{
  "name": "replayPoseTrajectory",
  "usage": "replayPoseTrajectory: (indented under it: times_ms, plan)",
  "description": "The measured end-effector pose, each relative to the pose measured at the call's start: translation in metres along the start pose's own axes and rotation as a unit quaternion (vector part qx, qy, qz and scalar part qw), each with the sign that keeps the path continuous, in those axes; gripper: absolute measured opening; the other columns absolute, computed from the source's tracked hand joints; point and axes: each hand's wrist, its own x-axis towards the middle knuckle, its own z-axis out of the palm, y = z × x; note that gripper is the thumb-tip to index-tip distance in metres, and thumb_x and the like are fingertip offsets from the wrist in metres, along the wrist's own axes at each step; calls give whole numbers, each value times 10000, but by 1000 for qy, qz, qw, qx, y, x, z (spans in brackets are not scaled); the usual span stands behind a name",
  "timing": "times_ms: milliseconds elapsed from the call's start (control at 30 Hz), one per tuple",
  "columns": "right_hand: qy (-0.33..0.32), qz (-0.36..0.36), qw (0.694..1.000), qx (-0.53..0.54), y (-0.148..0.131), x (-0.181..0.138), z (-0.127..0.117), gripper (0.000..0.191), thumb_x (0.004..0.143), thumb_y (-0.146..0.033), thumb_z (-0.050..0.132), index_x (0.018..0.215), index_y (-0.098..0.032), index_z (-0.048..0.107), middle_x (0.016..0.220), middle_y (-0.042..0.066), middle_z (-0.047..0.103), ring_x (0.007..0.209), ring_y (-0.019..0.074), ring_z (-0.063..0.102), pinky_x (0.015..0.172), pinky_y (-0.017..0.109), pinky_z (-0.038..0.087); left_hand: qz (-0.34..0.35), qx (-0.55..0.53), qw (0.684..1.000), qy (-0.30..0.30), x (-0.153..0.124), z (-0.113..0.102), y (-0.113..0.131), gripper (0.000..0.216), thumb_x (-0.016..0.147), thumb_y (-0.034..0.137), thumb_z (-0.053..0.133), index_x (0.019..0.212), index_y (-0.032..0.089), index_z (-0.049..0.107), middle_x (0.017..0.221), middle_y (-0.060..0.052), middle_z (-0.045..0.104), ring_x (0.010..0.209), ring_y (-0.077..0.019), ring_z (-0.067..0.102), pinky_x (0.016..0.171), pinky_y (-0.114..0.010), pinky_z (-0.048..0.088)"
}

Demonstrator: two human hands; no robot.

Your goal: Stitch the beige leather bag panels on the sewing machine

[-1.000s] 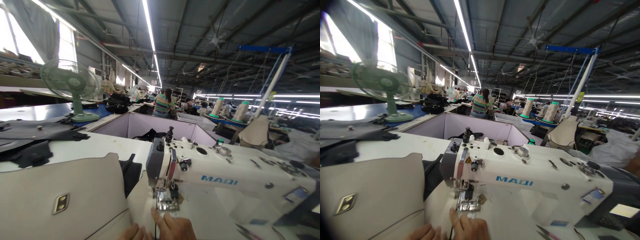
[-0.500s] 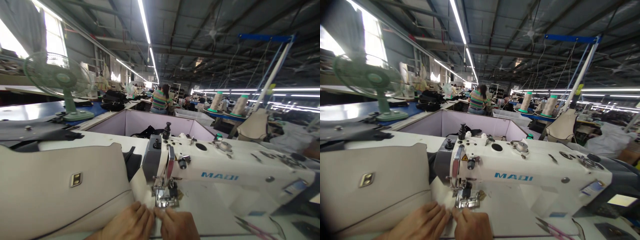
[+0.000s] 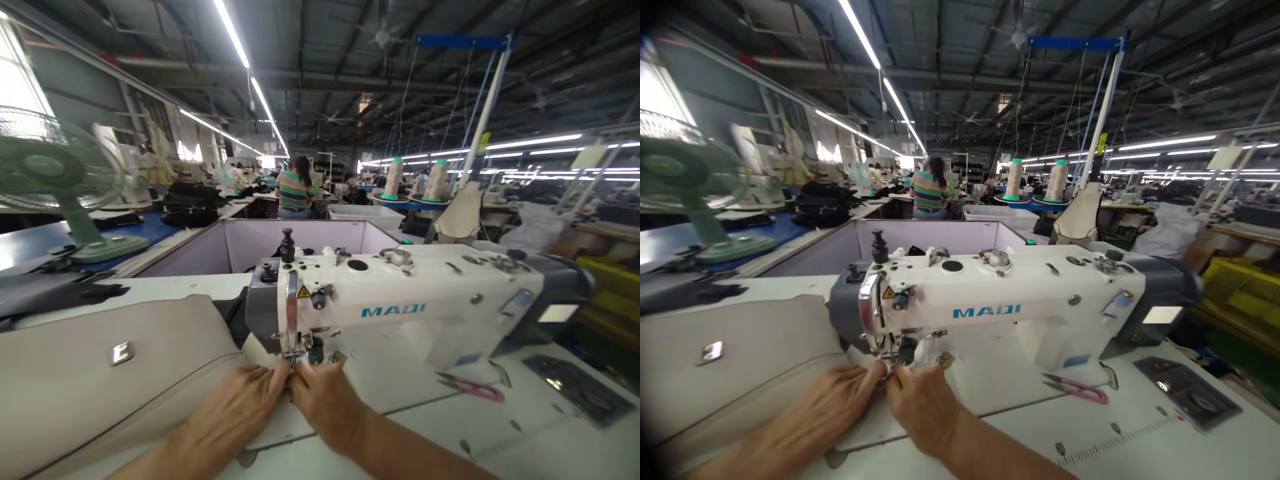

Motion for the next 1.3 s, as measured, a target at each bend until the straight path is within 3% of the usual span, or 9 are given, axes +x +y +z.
replayPoseTrajectory:
  times_ms: [133,267,333,467,667,767,933,1100,1300]
  plan:
    - [-2,-62,998,2,1,-1,0,124,892,-18,525,939,-124,569,911,50,617,683,186,568,505,315,422,9,-71,997,16,-4,-5,-5,355,793,-89,511,1066,139,508,819,-21,662,694,-180,634,685,-277,497]
    - [-5,-65,998,7,0,-1,-3,122,883,-19,537,876,-140,551,894,40,602,655,172,554,501,294,413,-4,-35,989,145,-31,-4,-3,278,919,133,535,1188,201,548,1245,-71,622,1117,-251,581,1019,-411,378]
    - [-7,-63,998,9,0,-1,-2,121,882,-30,547,861,-148,536,864,25,590,632,172,549,492,296,411,-6,5,982,188,-46,1,-3,346,956,173,480,1294,237,513,1336,-58,573,1216,-270,519,1083,-452,290]
    - [-13,-57,998,10,1,-1,2,139,897,-41,551,837,-162,517,845,10,579,611,170,544,477,306,403,49,30,977,206,-54,11,-9,426,929,30,388,1309,175,515,1206,-69,651,1108,-218,598,1030,-381,376]
    - [-1,-29,1000,-7,-12,-9,-3,143,872,-15,571,928,-143,538,834,13,577,655,188,561,464,327,368,74,0,987,140,-38,4,-8,342,859,-14,500,1161,127,575,986,-57,702,860,-190,660,825,-311,505]
    - [43,-5,999,5,-20,-15,-6,195,853,-22,564,1020,-121,548,782,-1,577,565,184,547,411,346,299,64,-26,990,124,-35,4,-3,271,854,34,566,1102,138,596,937,-38,694,801,-190,631,804,-316,489]
    - [101,30,994,8,-23,-17,3,169,903,-52,473,975,-167,573,670,-23,558,438,168,503,374,363,142,80,-74,987,114,-28,6,-7,205,874,41,555,1043,149,597,837,-2,635,730,-176,561,713,-320,431]
    - [118,89,989,26,-19,-12,15,268,988,-112,345,948,-234,581,650,-24,568,427,158,496,414,354,120,79,-97,986,114,-21,4,-15,170,893,29,526,1008,144,575,833,-8,616,716,-183,538,683,-331,388]
    - [155,93,983,31,-12,-11,24,401,1049,-176,240,901,-223,609,636,-16,564,421,143,496,421,358,119,73,-95,984,130,-14,13,-16,183,859,33,579,999,151,565,829,-3,612,702,-185,523,672,-340,381]
